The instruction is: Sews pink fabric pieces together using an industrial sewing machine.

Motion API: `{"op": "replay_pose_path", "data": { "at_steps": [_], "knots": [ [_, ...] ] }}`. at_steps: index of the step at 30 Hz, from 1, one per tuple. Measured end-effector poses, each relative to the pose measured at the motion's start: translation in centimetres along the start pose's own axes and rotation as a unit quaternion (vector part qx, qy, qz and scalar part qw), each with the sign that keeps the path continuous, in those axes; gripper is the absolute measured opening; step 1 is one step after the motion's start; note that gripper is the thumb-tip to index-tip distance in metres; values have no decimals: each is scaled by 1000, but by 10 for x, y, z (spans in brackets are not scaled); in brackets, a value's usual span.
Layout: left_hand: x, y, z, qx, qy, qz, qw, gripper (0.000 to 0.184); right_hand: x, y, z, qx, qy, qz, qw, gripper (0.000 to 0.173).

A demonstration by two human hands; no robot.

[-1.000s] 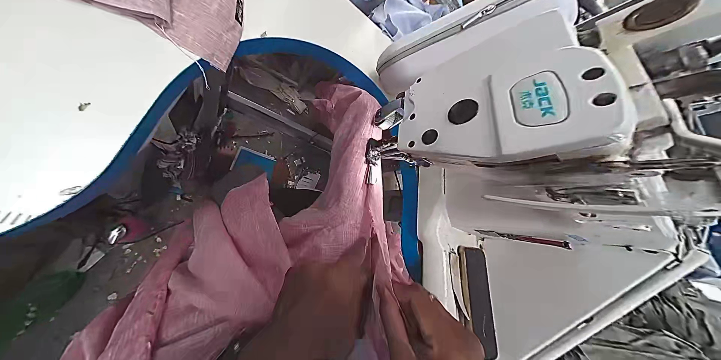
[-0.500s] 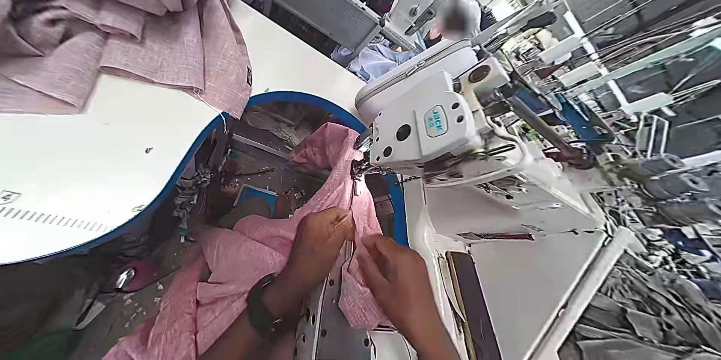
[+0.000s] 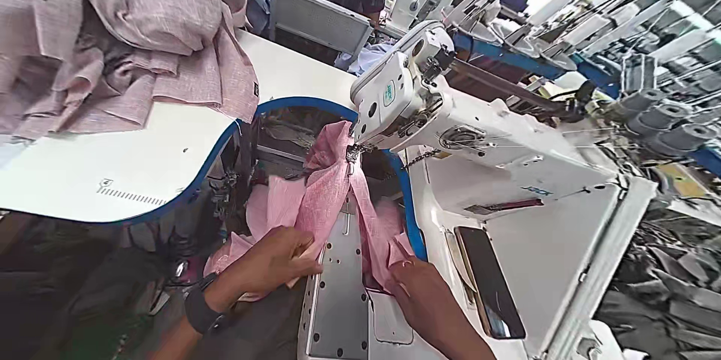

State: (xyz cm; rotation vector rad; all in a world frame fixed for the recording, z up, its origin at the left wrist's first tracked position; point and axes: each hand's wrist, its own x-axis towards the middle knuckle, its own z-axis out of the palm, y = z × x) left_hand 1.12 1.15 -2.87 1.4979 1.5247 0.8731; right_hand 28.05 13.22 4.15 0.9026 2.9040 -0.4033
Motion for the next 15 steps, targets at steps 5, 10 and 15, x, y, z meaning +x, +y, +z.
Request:
{"op": "replay_pose_path", "data": {
  "at_steps": [5, 10, 15],
  "knots": [
    [-17, -3, 24, -107, 192, 22, 975, 24, -15, 28, 21, 272, 164, -44, 947, 29],
    [-8, 53, 58, -48, 326, -56, 942, 24, -30, 21, -34, -39, 221, 3, 975, 40],
    [0, 58, 82, 13, 390, 52, 919, 23, -28, -12, -32, -44, 166, -63, 983, 22]
  ]
}}
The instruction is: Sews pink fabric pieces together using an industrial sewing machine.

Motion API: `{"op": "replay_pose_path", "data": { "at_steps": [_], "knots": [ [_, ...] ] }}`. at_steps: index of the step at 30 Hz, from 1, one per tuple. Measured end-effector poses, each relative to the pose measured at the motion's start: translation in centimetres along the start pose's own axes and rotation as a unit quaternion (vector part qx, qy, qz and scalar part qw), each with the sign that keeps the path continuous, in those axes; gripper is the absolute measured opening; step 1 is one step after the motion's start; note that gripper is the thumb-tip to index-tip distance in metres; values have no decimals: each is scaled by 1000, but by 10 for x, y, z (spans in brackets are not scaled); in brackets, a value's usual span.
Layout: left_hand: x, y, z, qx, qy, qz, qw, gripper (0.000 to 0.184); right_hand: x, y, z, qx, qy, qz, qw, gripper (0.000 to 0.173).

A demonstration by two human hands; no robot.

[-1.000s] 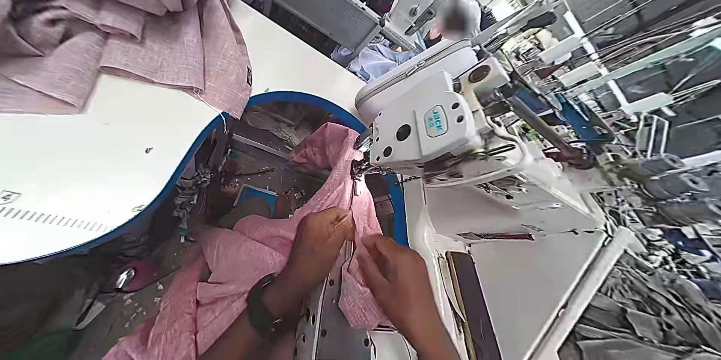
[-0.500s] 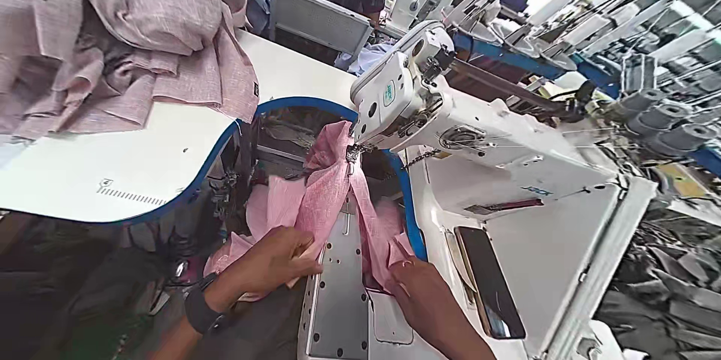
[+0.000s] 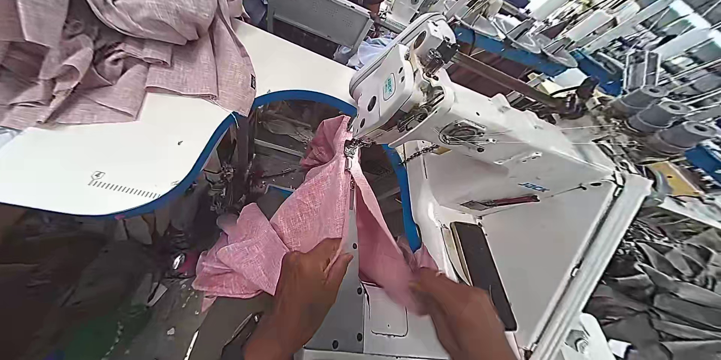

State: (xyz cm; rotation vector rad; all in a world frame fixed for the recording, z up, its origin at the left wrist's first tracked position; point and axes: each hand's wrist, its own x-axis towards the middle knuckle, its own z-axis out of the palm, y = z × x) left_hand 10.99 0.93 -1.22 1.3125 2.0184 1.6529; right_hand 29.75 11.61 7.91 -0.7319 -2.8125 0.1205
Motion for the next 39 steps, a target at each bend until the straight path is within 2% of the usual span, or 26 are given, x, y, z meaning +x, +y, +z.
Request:
{"op": "replay_pose_path", "data": {
  "at_steps": [3, 4, 7, 12, 15, 19, 24, 30, 35, 39],
  "knots": [
    [-3, -6, 9, 35, 14, 98, 995, 24, 20, -56, 28, 29, -5, -46, 999, 12],
    [-6, -10, 10, 35, 10, 103, 994, 24, 23, -63, 38, 14, -6, -60, 998, 11],
    [8, -26, 13, 6, 4, 94, 996, 28, 41, -60, 47, -1, -30, -60, 998, 10],
    [32, -40, 28, -44, 30, 62, 997, 29, 69, -67, 45, -75, -89, 36, 993, 17],
    [43, -37, 24, -17, 23, 63, 998, 26, 85, -73, 30, -104, -137, 82, 982, 27],
    [47, -31, 5, 46, -25, 107, 993, 25, 92, -73, 17, -120, -202, 32, 971, 19],
    [50, -41, 11, -8, -22, 106, 994, 26, 94, -68, 20, -105, -176, 11, 979, 13],
    [54, -41, 15, -10, -21, 105, 994, 26, 89, -64, 15, -22, -167, 27, 985, 20],
    [48, -43, 19, -28, -30, 85, 996, 29, 83, -63, 21, 27, -90, 44, 995, 16],
    [45, -41, 18, -15, -36, 87, 995, 25, 75, -73, 32, 4, 0, 50, 999, 15]
  ]
}}
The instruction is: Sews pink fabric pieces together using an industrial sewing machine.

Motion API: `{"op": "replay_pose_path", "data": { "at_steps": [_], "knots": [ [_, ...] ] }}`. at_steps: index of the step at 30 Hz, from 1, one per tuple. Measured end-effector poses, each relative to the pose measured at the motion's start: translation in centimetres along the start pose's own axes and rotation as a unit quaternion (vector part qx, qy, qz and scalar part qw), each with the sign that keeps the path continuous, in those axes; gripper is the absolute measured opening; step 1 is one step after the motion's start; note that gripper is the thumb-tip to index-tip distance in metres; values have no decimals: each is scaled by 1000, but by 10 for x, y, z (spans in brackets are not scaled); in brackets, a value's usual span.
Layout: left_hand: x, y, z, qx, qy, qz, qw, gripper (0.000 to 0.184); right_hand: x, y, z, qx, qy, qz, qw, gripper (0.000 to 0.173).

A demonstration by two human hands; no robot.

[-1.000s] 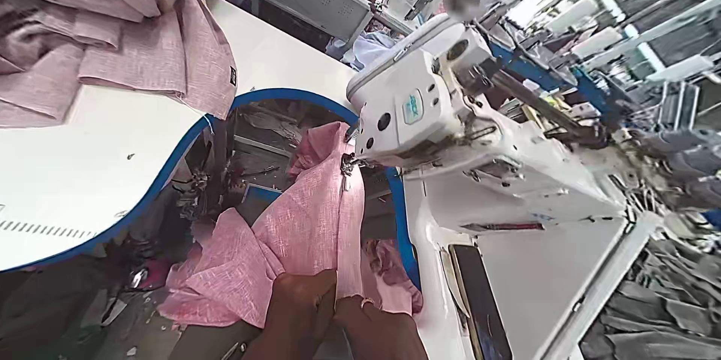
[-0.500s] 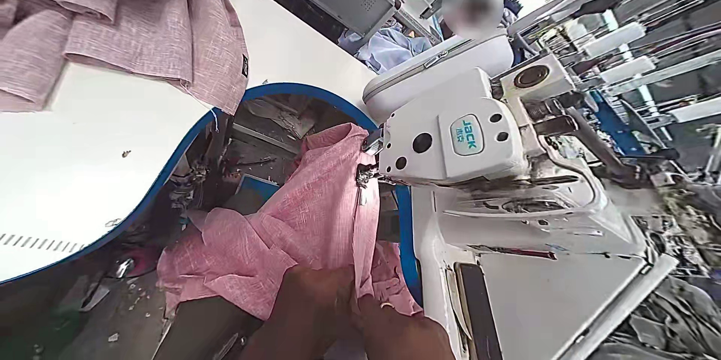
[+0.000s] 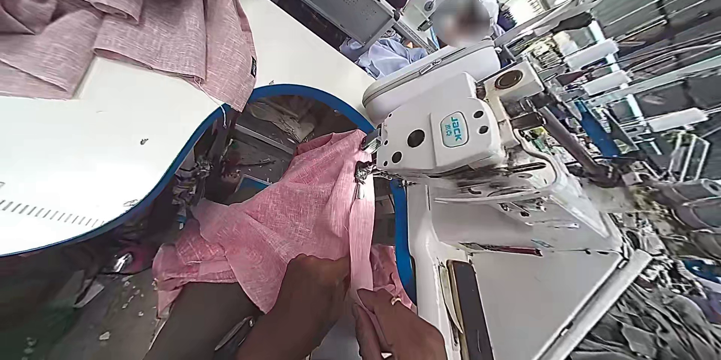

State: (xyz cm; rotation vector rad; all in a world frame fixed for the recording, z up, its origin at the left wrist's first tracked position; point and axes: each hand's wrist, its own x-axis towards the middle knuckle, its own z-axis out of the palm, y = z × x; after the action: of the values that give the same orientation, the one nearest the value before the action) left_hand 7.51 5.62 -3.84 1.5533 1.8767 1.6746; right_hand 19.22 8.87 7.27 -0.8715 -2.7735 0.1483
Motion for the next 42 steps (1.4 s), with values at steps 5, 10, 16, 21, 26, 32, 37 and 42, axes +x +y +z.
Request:
{"op": "replay_pose_path", "data": {
  "at_steps": [5, 10, 16, 21, 26, 32, 37, 42],
  "knots": [
    [2, -3, 4, -44, -9, -25, 999, 23, -10, -1, 24, -74, 117, -35, 990, 16],
    [-4, 3, 1, -81, -25, -65, 994, 22, -5, 17, 48, -64, 214, -37, 974, 12],
    [4, -2, 23, 61, 108, 27, 992, 27, 14, 40, 72, 38, 270, -60, 960, 17],
    [28, -10, 28, 114, 124, 57, 984, 25, 34, 51, 82, 72, 286, -36, 955, 17],
    [49, -12, 35, 171, 119, 59, 976, 24, 48, 58, 84, 77, 258, 19, 963, 22],
    [80, -85, -46, -21, -281, -84, 956, 55, 46, 45, 75, 79, 192, -11, 978, 27],
    [65, -104, -99, 32, -426, -32, 904, 22, 10, -49, 27, 112, -51, -337, 934, 24],
    [36, -30, -180, -127, -195, -40, 972, 40, 124, -47, 2, 99, -105, -368, 919, 18]
  ]
}}
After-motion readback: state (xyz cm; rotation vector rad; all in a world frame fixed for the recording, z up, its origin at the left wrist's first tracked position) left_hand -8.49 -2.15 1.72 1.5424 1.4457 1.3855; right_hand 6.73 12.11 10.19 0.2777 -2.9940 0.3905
